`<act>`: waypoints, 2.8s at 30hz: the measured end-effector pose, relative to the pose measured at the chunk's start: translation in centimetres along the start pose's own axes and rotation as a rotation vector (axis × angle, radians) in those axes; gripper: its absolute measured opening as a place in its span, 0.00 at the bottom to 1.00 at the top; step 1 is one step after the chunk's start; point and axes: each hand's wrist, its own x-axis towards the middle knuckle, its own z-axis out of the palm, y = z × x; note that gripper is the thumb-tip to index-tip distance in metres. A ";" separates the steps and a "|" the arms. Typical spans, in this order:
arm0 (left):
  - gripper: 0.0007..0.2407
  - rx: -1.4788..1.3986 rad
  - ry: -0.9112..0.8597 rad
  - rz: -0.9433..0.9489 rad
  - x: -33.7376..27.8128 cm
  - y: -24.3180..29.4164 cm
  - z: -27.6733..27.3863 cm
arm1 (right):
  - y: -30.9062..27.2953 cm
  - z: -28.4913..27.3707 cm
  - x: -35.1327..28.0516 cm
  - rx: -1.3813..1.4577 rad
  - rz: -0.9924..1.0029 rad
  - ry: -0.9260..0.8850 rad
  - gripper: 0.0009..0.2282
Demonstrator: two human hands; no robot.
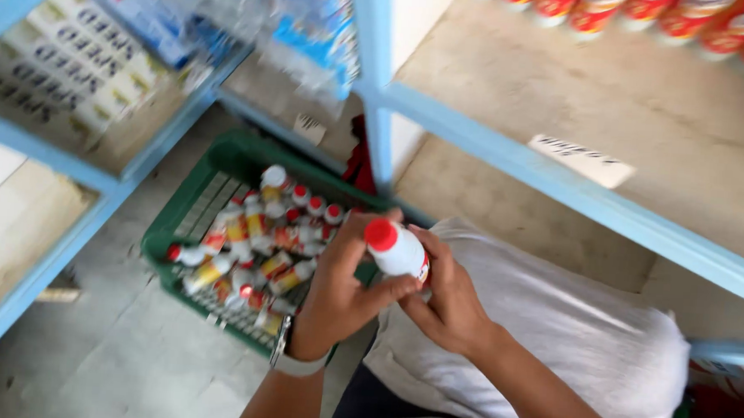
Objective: Arranging bottles of cleaning product on a retail shelf from a storage basket.
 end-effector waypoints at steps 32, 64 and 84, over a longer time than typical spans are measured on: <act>0.29 0.159 -0.366 0.348 31.8 -4.9 17.7 | 2.7 -29.7 15.1 -0.634 0.419 0.265 0.29; 0.18 0.185 -0.451 0.075 30.9 -6.8 16.9 | 6.1 -30.0 13.9 0.269 0.628 0.407 0.22; 0.23 0.295 -0.438 0.116 31.1 -8.2 17.4 | 5.3 -29.3 13.8 0.352 0.512 0.354 0.27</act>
